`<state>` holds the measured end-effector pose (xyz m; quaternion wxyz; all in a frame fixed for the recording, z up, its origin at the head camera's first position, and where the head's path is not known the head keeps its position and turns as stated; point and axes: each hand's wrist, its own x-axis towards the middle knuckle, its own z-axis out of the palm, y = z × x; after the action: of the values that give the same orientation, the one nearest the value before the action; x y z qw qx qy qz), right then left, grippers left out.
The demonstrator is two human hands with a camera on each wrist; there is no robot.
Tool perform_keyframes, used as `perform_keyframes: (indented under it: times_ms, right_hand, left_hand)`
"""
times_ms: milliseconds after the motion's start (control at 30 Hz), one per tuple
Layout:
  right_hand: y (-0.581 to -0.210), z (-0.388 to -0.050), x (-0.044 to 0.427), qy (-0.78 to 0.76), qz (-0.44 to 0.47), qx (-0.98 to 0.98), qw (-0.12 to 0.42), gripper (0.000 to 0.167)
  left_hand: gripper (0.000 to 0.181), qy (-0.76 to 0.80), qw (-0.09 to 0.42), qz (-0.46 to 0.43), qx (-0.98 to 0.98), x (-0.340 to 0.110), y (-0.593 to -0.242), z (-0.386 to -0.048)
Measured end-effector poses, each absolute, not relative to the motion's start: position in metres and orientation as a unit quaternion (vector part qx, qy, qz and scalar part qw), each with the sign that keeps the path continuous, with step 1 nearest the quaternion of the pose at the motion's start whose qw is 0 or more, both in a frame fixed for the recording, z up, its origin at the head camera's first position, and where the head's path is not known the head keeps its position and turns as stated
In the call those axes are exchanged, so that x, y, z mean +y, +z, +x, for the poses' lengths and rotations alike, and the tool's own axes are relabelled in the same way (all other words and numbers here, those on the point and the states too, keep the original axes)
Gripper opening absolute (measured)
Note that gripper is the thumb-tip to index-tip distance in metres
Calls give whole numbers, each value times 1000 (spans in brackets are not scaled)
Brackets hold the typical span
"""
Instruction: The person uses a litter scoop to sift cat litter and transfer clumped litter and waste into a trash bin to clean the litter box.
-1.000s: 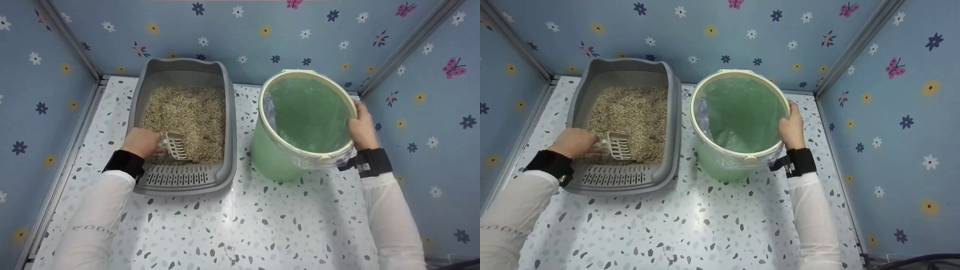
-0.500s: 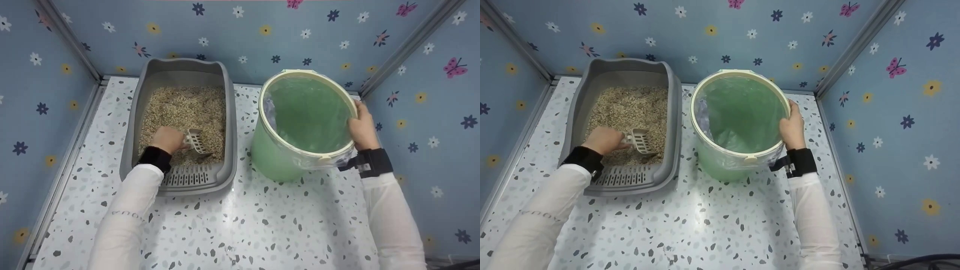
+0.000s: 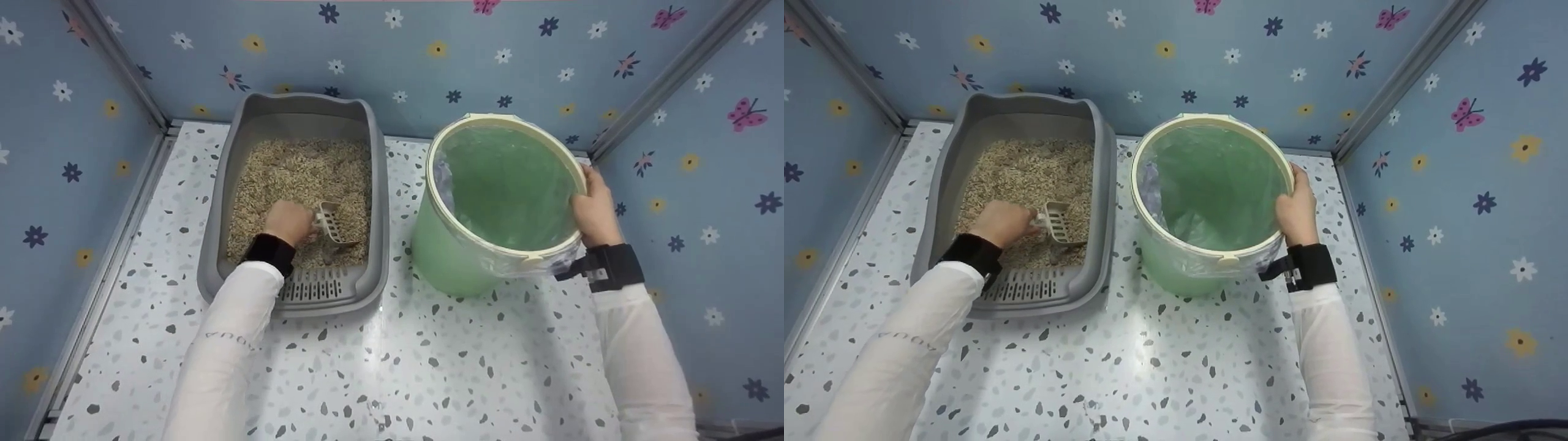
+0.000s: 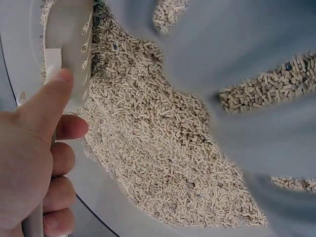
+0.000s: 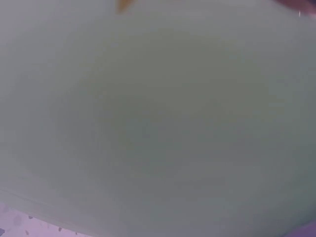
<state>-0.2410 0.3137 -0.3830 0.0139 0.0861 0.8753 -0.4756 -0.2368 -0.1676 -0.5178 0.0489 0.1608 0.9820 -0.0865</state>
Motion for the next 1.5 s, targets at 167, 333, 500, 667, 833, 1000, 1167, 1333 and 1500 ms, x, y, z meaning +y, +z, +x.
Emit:
perform_keyframes:
  times_ms: [167, 333, 500, 667, 833, 1000, 1167, 1333, 1500]
  right_hand:
    - [-383, -241, 314, -476, 85, 875, 15, 71]
    - [-383, -240, 313, -479, 84, 874, 13, 72]
    - [-382, -240, 314, -484, 86, 871, 14, 72]
    - [-381, -240, 314, -483, 87, 871, 20, 72]
    - [-381, -239, 313, -487, 84, 869, 21, 70]
    - [-383, -239, 315, -488, 87, 868, 22, 70]
    - [-383, -239, 314, -493, 89, 865, 22, 70]
    - [-383, -239, 313, -494, 84, 865, 13, 68]
    - [-383, -238, 313, -492, 86, 866, 14, 67]
  left_hand:
    - [41, -42, -27, 196, 979, -175, -524, -238]
    - [38, 7, -29, 230, 973, -182, -525, -239]
    - [36, 29, 14, 251, 967, -189, -523, -239]
    - [38, 59, 54, 256, 963, -199, -519, -235]
    - [41, 91, 61, 243, 964, -211, -510, -226]
    - [37, 115, 45, 227, 966, -223, -501, -218]
    - [39, 108, 22, 201, 973, -234, -495, -207]
    - [47, 138, 21, 170, 976, -239, -495, -196]
    - [39, 177, 27, 147, 973, -240, -496, -189]
